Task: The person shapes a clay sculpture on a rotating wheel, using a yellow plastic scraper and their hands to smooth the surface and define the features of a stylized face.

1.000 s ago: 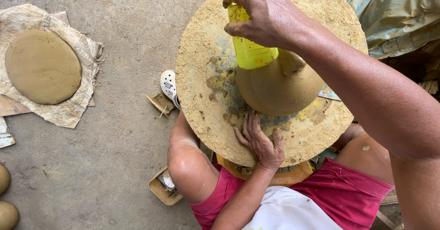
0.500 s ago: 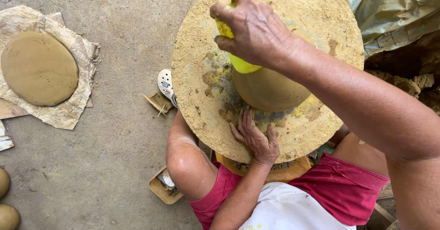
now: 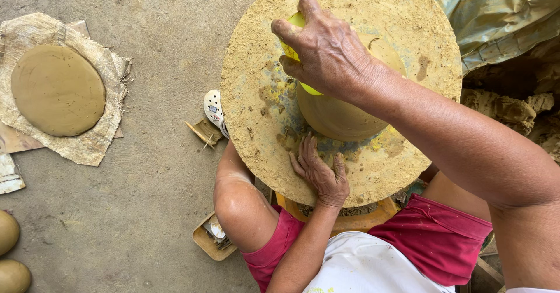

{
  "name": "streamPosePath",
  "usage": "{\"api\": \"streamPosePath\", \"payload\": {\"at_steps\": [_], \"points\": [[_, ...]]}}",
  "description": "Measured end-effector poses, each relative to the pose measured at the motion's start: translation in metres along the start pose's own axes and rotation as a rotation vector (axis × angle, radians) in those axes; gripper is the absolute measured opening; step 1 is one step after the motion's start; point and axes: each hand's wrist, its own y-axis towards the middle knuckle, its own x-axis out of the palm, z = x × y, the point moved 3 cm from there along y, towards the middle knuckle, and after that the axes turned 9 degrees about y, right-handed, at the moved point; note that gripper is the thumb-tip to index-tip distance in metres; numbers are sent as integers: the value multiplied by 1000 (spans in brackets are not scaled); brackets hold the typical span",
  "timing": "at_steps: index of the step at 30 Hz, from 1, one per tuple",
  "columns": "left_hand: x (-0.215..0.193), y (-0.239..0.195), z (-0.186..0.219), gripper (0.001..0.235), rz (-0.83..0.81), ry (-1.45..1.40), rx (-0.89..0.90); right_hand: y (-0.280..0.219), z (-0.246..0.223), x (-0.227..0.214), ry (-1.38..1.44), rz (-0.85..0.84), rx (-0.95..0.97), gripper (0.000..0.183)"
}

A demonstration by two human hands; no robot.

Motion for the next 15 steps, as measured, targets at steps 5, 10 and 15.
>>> {"api": "streamPosePath", "payload": {"at_steps": [5,10,15], "points": [[-3,4,-1,61,8,4,1,-3,-1,0,-18,10,3,51],[-6,6,-2,61,24,-9,13,-3,1,3,-30,-13,40,50],[-7,8,-2,61,34,5,21,-4,3,6,-66,-17,50,51]]}}
